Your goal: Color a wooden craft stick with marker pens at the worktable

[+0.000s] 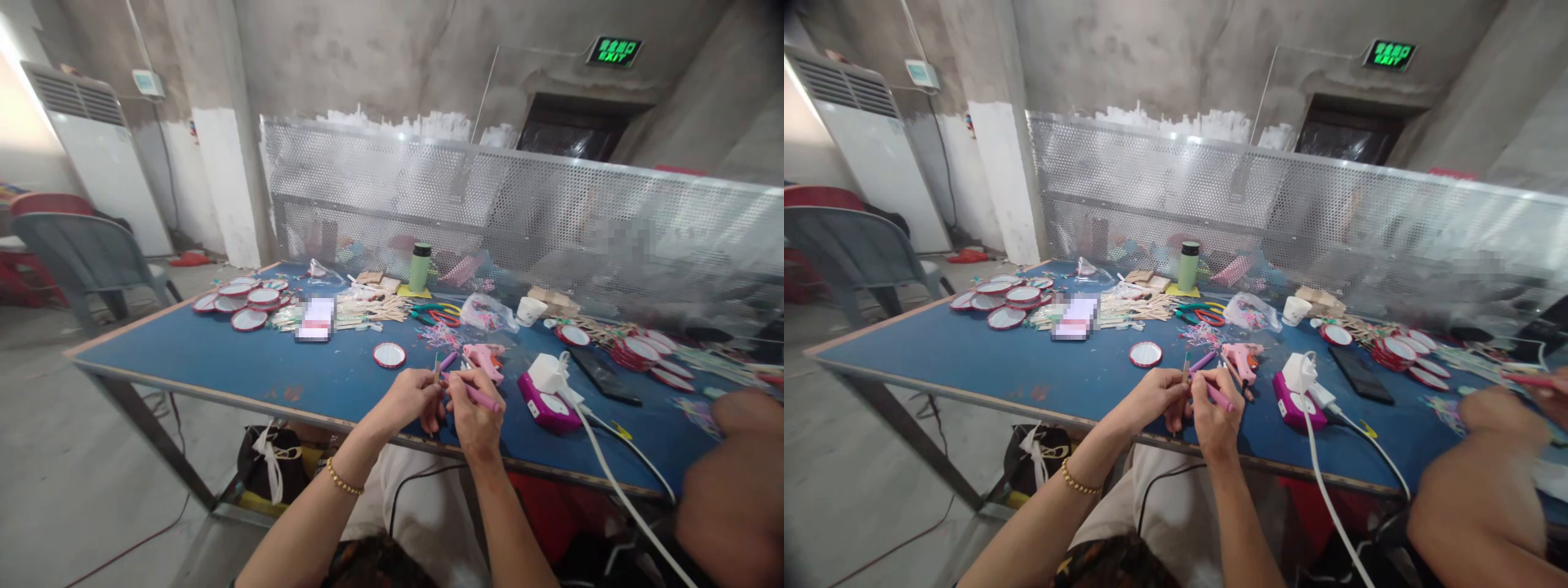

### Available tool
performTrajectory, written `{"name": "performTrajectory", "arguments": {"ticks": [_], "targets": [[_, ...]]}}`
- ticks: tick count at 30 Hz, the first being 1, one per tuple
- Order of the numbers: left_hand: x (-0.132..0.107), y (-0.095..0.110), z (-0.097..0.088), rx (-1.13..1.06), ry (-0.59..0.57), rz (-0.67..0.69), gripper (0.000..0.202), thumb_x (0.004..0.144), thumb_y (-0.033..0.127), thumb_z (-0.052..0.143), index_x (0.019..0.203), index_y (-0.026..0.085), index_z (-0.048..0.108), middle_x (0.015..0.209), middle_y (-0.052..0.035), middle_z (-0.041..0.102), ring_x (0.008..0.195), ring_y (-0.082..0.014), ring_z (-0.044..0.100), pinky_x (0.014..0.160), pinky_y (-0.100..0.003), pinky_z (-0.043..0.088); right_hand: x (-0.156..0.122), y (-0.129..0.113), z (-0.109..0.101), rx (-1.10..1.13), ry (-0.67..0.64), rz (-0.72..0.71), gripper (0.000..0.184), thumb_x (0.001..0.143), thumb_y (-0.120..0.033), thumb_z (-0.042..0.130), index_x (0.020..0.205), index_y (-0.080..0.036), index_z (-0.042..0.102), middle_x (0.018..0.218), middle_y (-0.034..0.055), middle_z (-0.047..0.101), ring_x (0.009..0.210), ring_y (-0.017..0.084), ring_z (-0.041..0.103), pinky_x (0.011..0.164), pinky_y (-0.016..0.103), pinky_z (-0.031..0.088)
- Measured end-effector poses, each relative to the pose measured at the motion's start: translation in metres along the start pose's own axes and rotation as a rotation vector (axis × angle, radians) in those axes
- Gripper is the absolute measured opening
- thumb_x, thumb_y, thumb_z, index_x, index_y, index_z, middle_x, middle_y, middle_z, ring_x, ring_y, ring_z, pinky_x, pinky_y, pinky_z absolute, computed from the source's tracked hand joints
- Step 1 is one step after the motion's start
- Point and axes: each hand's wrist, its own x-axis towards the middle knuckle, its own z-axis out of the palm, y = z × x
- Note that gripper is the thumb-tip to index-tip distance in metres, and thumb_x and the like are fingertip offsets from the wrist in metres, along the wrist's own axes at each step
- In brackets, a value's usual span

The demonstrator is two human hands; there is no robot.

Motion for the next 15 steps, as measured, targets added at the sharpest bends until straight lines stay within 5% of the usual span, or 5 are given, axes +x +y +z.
{"name": "performTrajectory", "arguments": {"ticks": [15], "targets": [[0.0003, 0.0000, 0.0001, -0.007, 0.003, -0.008, 0.030, 0.086, 0.042, 0.054, 0.070, 0.016, 0.053, 0.048, 0.0004, 0.058, 0.037, -0.0117, 0.056, 0.037, -0.019, 0.044, -0.0007, -0.0001, 0.0007, 0.010, -0.006, -0.013, 0.023, 0.083, -0.035, 0.060, 0.065, -0.022, 0.060, 0.058, -0.0004, 0.062, 0.054, 0.016, 0.058, 0.053, 0.028, 0.046]]}}
